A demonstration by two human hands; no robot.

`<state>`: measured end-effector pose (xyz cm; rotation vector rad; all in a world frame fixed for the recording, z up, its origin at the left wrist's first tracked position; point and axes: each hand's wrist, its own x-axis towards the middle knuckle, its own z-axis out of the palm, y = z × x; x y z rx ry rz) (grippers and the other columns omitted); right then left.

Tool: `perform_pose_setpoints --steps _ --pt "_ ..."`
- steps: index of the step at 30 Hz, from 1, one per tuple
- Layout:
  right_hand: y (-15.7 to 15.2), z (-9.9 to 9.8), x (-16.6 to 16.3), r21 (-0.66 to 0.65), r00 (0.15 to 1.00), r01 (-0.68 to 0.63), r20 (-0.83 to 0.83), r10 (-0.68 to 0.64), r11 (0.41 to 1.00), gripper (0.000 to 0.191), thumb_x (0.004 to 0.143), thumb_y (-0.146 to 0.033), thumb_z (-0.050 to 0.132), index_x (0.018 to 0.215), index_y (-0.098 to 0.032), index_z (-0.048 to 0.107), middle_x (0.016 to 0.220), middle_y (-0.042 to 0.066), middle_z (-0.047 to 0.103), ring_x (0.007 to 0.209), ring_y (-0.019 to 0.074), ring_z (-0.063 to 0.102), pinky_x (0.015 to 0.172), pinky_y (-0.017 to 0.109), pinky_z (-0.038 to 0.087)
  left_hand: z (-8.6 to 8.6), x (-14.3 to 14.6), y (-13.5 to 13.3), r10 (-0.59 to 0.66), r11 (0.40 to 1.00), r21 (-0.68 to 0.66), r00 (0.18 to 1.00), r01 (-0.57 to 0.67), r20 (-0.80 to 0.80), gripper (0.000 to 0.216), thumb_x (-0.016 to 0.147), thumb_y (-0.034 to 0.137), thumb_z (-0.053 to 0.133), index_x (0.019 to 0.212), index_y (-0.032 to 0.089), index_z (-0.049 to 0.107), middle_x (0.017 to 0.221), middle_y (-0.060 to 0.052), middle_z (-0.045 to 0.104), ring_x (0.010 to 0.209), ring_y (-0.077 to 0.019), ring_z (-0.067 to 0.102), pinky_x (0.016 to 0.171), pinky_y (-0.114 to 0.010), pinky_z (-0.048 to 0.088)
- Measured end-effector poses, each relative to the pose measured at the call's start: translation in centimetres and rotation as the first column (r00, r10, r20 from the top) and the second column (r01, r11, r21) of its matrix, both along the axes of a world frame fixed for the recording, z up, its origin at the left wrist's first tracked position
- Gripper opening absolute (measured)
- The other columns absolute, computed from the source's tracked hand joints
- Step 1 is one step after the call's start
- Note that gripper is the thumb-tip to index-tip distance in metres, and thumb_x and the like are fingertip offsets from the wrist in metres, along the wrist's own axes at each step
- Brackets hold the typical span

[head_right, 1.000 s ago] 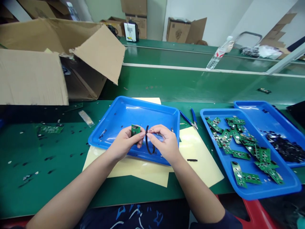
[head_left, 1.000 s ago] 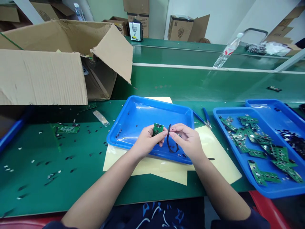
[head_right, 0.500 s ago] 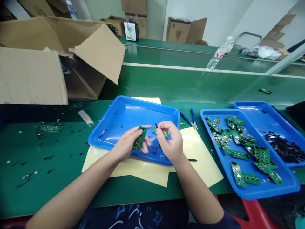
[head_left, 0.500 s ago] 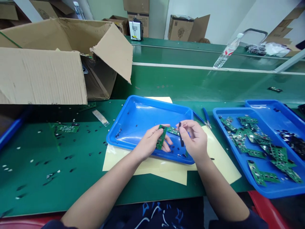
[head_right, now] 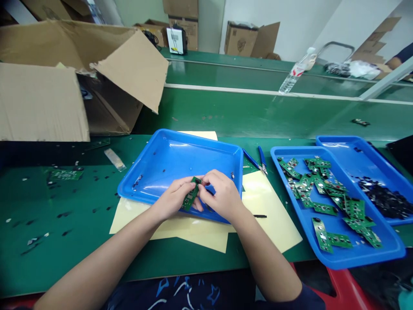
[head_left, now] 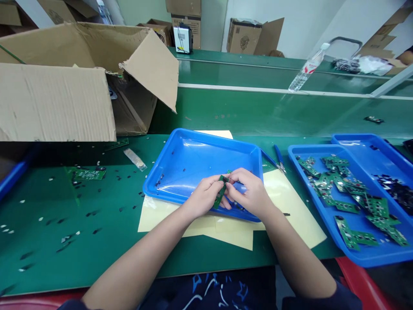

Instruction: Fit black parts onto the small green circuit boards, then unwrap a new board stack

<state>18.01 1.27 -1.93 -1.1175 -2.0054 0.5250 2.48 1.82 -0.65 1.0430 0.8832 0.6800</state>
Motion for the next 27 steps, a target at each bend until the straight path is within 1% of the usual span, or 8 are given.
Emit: perform_pose_setpoints --steps 5,8,12,20,27 --pt "0.04 -0.03 0.03 0.014 0.999 -0.039 0.034 0.039 0.999 0.011 0.08 -0.015 0.05 0.072 -0.021 0.047 0.077 0.004 0.059 0.077 0.0181 0.06 0.07 0.033 0.048 0.01 0.02 -0.08 0.008 1.0 0.014 1.0 -0.008 -0.019 0.027 0.081 0.022 0.04 0.091 0.01 0.062 0.05 -0.001 0.061 0.047 -0.0138 0.062 0.051 -0.022 0.05" --pt "0.05 -0.05 0.02 0.016 0.998 -0.043 0.043 0.042 0.999 0.011 0.081 -0.015 0.049 0.071 -0.021 0.047 0.077 0.005 0.06 0.079 0.0181 0.06 0.071 0.032 0.048 0.06 0.03 -0.1 0.004 1.0 0.007 0.999 -0.004 -0.052 0.026 0.081 0.02 0.037 0.089 0.01 0.061 0.049 -0.001 0.061 0.046 -0.0133 0.062 0.05 -0.022 0.05" --pt "0.06 -0.09 0.05 0.006 0.998 -0.029 0.064 0.028 1.0 0.012 0.081 -0.017 0.049 0.07 -0.02 0.047 0.074 0.005 0.06 0.073 0.0174 0.059 0.067 0.031 0.047 0.19 0.06 -0.1 -0.016 1.0 -0.001 0.996 0.016 -0.091 0.026 0.082 0.017 0.034 0.086 0.01 0.058 0.049 -0.001 0.06 0.045 -0.0128 0.061 0.05 -0.022 0.05" --pt "0.09 -0.19 0.09 -0.015 0.997 -0.007 0.072 0.008 1.0 0.012 0.08 -0.018 0.049 0.068 -0.02 0.046 0.067 0.002 0.057 0.063 0.0148 0.055 0.062 0.029 0.044 0.18 -0.01 -0.09 -0.034 0.999 0.01 0.995 0.036 -0.095 0.02 0.082 0.019 0.035 0.077 0.013 0.054 0.05 -0.001 0.059 0.045 -0.013 0.061 0.049 -0.022 0.05" --pt "0.01 -0.05 -0.05 -0.003 0.996 -0.014 0.084 0.014 1.0 0.013 0.081 -0.018 0.047 0.067 -0.02 0.045 0.067 0.002 0.057 0.063 0.0147 0.054 0.062 0.028 0.044 0.08 0.03 -0.13 -0.047 0.998 0.029 0.992 0.051 -0.121 0.025 0.084 0.018 0.031 0.083 0.012 0.055 0.052 0.001 0.058 0.043 -0.0112 0.059 0.047 -0.021 0.049"
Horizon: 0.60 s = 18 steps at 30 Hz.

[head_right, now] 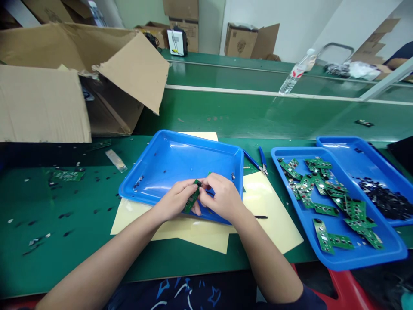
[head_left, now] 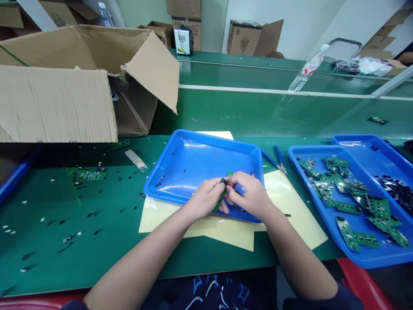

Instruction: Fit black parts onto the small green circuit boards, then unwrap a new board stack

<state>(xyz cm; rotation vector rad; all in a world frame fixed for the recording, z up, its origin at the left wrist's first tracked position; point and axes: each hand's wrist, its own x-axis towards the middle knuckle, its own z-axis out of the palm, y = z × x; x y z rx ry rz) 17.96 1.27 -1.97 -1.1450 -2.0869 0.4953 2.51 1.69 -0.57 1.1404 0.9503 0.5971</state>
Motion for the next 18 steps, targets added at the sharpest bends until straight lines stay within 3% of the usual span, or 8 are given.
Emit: perform_pose_setpoints --steps 6,15,18 --pt "0.01 0.07 0.05 0.002 1.0 0.0 0.011 0.0 1.0 0.013 0.081 -0.019 0.047 0.068 -0.02 0.046 0.067 0.002 0.057 0.063 0.0146 0.054 0.06 0.027 0.043 -0.44 -0.1 0.09 -0.008 1.0 0.01 1.0 0.008 0.005 0.023 0.084 0.02 0.033 0.082 0.013 0.055 0.059 0.0 0.059 0.043 -0.0111 0.06 0.046 -0.022 0.049" --pt "0.05 0.01 0.05 -0.023 0.999 0.004 0.042 -0.003 1.0 0.014 0.081 -0.019 0.047 0.066 -0.02 0.046 0.066 0.002 0.057 0.063 0.015 0.055 0.061 0.028 0.043 -0.73 0.01 -0.01 -0.016 0.999 0.044 0.999 0.014 0.037 0.022 0.086 0.026 0.036 0.072 0.015 0.049 0.054 0.0 0.058 0.042 -0.0114 0.059 0.045 -0.022 0.049" --pt "0.07 0.07 0.09 -0.058 0.999 0.023 0.045 -0.021 0.998 0.014 0.081 -0.02 0.047 0.067 -0.02 0.047 0.066 0.002 0.057 0.063 0.0153 0.055 0.061 0.029 0.044 -0.92 -0.1 -0.06 -0.023 0.997 0.077 0.999 0.02 0.031 0.026 0.088 0.029 0.035 0.076 0.013 0.053 0.055 0.0 0.058 0.042 -0.0111 0.058 0.045 -0.022 0.048"
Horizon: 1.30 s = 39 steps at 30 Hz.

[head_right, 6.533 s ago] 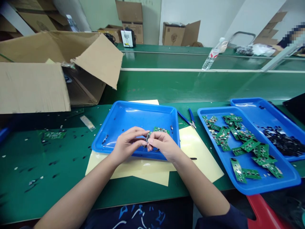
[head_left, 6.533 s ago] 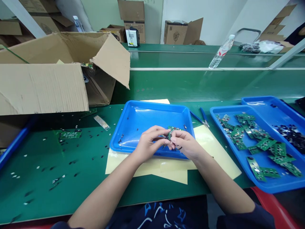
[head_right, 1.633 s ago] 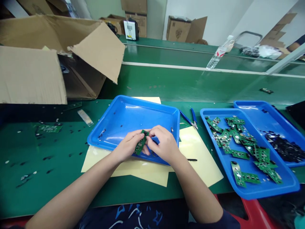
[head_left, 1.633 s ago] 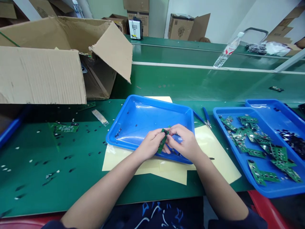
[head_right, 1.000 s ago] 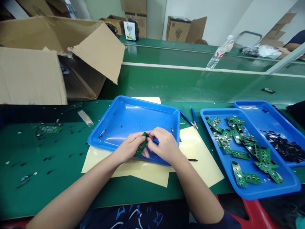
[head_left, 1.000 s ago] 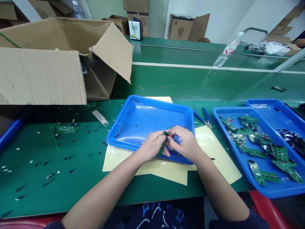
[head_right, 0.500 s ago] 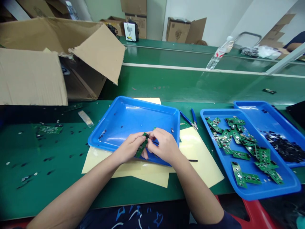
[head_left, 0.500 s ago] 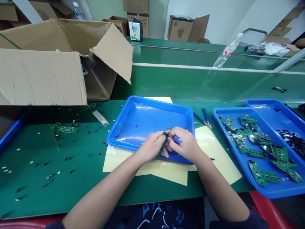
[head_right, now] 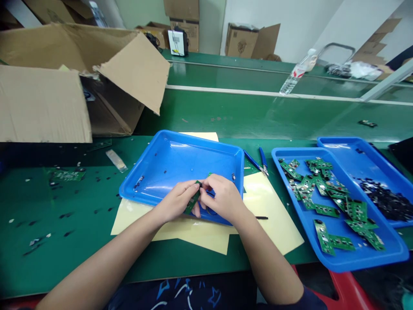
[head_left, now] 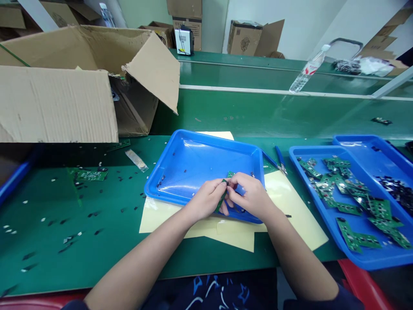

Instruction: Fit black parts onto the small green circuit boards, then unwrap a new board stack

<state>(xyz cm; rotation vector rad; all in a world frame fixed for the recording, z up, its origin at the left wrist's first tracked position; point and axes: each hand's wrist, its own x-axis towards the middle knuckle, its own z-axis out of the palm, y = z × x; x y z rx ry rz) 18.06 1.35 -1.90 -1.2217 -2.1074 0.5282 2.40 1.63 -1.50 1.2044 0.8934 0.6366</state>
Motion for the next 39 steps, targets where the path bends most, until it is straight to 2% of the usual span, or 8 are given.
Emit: perform_pose_setpoints --steps 6,10,18,23,28,31,35,39 --pt "0.0 0.2 0.4 -0.199 0.985 0.101 -0.115 -0.126 0.975 0.01 0.08 -0.029 0.055 0.078 -0.021 0.05 0.077 0.003 0.063 0.074 0.0185 0.061 0.07 0.034 0.049 0.0 -0.3 0.0 -0.007 0.998 0.069 0.999 0.005 0.032 0.037 0.091 0.031 0.033 0.113 0.01 0.055 0.059 -0.001 0.061 0.04 -0.0096 0.055 0.047 -0.022 0.045" --pt "0.1 0.1 0.5 -0.26 0.96 0.052 -0.254 -0.121 0.964 0.019 0.08 -0.031 0.058 0.094 -0.021 0.049 0.09 0.005 0.065 0.086 0.0195 0.064 0.078 0.035 0.052 0.2 -0.4 0.1 0.016 0.997 0.071 0.999 -0.02 0.052 0.041 0.091 0.033 0.034 0.117 0.009 0.054 0.058 -0.001 0.061 0.038 -0.009 0.052 0.044 -0.021 0.041" --pt "0.3 0.1 0.9 -0.06 0.97 0.105 -0.215 -0.116 0.993 0.009 0.083 -0.026 0.054 0.078 -0.02 0.057 0.076 0.004 0.066 0.074 0.0179 0.063 0.069 0.031 0.052 0.5 -0.5 0.3 0.083 0.996 0.022 0.994 -0.085 0.078 0.041 0.089 0.044 0.039 0.106 0.01 0.055 0.056 0.0 0.06 0.037 -0.0094 0.051 0.044 -0.021 0.04" --pt "0.4 0.3 1.1 0.032 0.977 0.114 -0.187 -0.106 0.993 0.009 0.085 -0.024 0.052 0.08 -0.021 0.058 0.078 0.004 0.066 0.074 0.0179 0.063 0.068 0.031 0.051 0.7 -0.6 0.2 0.024 0.995 0.099 0.999 -0.021 -0.031 0.045 0.09 0.047 0.035 0.071 0.012 0.056 0.051 -0.002 0.059 0.037 -0.0084 0.05 0.044 -0.02 0.036" --pt "0.3 0.3 0.9 0.14 0.982 0.075 -0.185 -0.048 0.987 0.01 0.087 -0.019 0.049 0.081 -0.02 0.057 0.074 0.004 0.063 0.072 0.0172 0.062 0.068 0.031 0.051 1.0 -0.5 -0.1 -0.09 0.988 0.123 0.994 0.097 -0.064 0.044 0.093 0.042 0.03 0.07 0.014 0.054 0.049 0.002 0.055 0.036 -0.0071 0.045 0.046 -0.02 0.037" --pt "0.2 0.2 0.6 0.219 0.971 0.061 -0.241 -0.007 0.974 0.011 0.087 -0.015 0.047 0.086 -0.02 0.057 0.082 0.006 0.064 0.082 0.0183 0.062 0.072 0.032 0.052 1.3 -0.7 -0.2 -0.094 0.972 0.203 0.986 0.121 -0.136 0.047 0.094 0.041 0.027 0.068 0.014 0.055 0.049 0.003 0.051 0.038 -0.0072 0.043 0.049 -0.021 0.038" --pt "-0.2 -0.3 0.2 0.155 0.948 0.048 -0.318 0.004 0.987 0.031 0.086 -0.022 0.052 0.116 -0.022 0.049 0.112 0.01 0.06 0.093 0.0202 0.063 0.083 0.037 0.053 1.6 -1.6 0.1 0.081 0.868 0.494 0.969 0.046 -0.232 0.04 0.094 0.039 0.03 0.111 0.017 0.059 0.078 -0.005 0.062 0.065 -0.014 0.055 0.062 -0.025 0.044" --pt "-0.5 -0.4 0.2 0.072 0.937 0.036 -0.35 -0.008 0.997 0.072 0.084 -0.029 0.056 0.142 -0.028 0.014 0.126 0.012 0.053 0.102 0.0232 0.061 0.091 0.043 0.05 1.6 -2.3 0.5 0.118 0.76 0.631 0.921 0.157 -0.371 0.044 0.094 0.034 0.029 0.134 0.023 0.041 0.097 -0.008 0.061 0.086 -0.02 0.055 0.079 -0.034 0.045"
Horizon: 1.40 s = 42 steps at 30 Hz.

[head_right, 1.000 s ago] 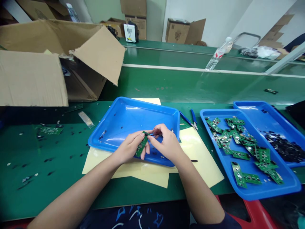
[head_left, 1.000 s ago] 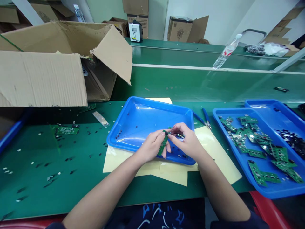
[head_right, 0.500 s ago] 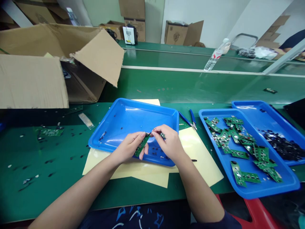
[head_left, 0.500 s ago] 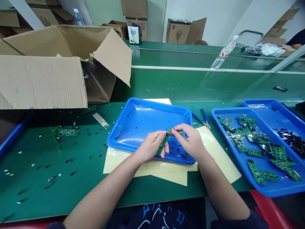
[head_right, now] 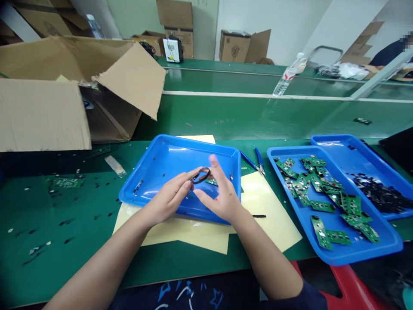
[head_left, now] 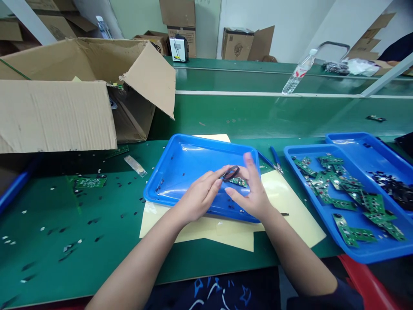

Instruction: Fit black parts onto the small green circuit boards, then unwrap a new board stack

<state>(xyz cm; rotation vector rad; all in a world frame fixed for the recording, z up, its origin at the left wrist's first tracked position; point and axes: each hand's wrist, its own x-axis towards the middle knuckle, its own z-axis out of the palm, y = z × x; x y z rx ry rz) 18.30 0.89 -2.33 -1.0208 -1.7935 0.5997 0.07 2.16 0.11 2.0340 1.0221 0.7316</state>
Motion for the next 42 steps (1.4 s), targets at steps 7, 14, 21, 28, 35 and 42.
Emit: perform_pose_setpoints --steps 7,14,21,28,35,42 --pt "0.9 0.8 1.6 0.052 0.997 0.076 -0.024 -0.075 0.996 0.05 0.084 -0.03 0.054 0.132 -0.026 0.04 0.131 0.012 0.049 0.119 0.0266 0.05 0.1 0.05 0.042 -0.7 0.0 0.2 -0.025 0.986 0.161 0.993 0.044 -0.114 0.048 0.092 0.028 0.039 0.138 0.021 0.031 0.104 -0.01 0.057 0.097 -0.0223 0.054 0.084 -0.039 0.047" --pt "0.7 0.8 0.8 0.168 0.98 0.105 0.148 -0.13 0.98 0.006 0.081 -0.02 0.056 0.081 -0.022 0.062 0.105 0.009 0.064 0.105 0.0248 0.059 0.099 0.051 0.04 -1.3 0.3 0.5 0.008 0.969 0.247 1.0 -0.007 -0.003 0.026 0.089 0.023 0.046 0.115 0.017 0.05 0.105 -0.011 0.057 0.099 -0.0213 0.055 0.085 -0.038 0.048" --pt "0.5 0.6 0.2 0.212 0.979 0.058 0.178 -0.097 0.976 0.009 0.081 -0.017 0.055 0.077 -0.023 0.061 0.086 0.005 0.067 0.085 0.0186 0.064 0.098 0.049 0.04 -2.0 0.7 0.5 0.123 0.942 0.308 0.991 -0.136 0.059 0.024 0.085 0.018 0.055 0.108 0.018 0.053 0.095 -0.008 0.057 0.09 -0.0185 0.057 0.078 -0.033 0.05" --pt "0.0 1.8 1.5 0.11 0.994 -0.107 0.027 0.104 0.988 0.01 0.081 -0.022 0.054 0.076 -0.023 0.063 0.074 0.001 0.069 0.072 0.0177 0.066 0.102 0.053 0.037 -1.2 -0.6 1.2 0.28 0.795 0.503 0.941 -0.337 0.189 0.024 0.082 0.022 0.06 0.106 0.019 0.056 0.099 -0.008 0.054 0.098 -0.02 0.056 0.087 -0.037 0.049" --pt "0.4 1.6 1.9 0.018 0.995 -0.007 -0.099 0.008 1.0 0.025 0.082 -0.022 0.055 0.107 -0.023 0.061 0.105 0.007 0.067 0.105 0.0232 0.06 0.092 0.042 0.049 -1.4 0.4 0.1 0.074 0.722 0.681 0.993 -0.121 0.098 0.025 0.083 0.013 0.056 0.106 0.023 0.057 0.099 -0.005 0.057 0.108 -0.0207 0.056 0.103 -0.052 0.035" --pt "0.0 1.4 0.6 -0.203 0.998 -0.057 -0.005 0.057 0.978 0.019 0.08 -0.021 0.055 0.097 -0.02 0.064 0.086 0.004 0.07 0.08 0.0175 0.066 0.076 0.032 0.055 -1.7 0.3 0.5 0.092 0.698 0.695 0.984 -0.174 0.154 0.027 0.082 0.015 0.058 0.109 0.021 0.055 0.103 -0.008 0.057 0.1 -0.0184 0.059 0.094 -0.042 0.047"
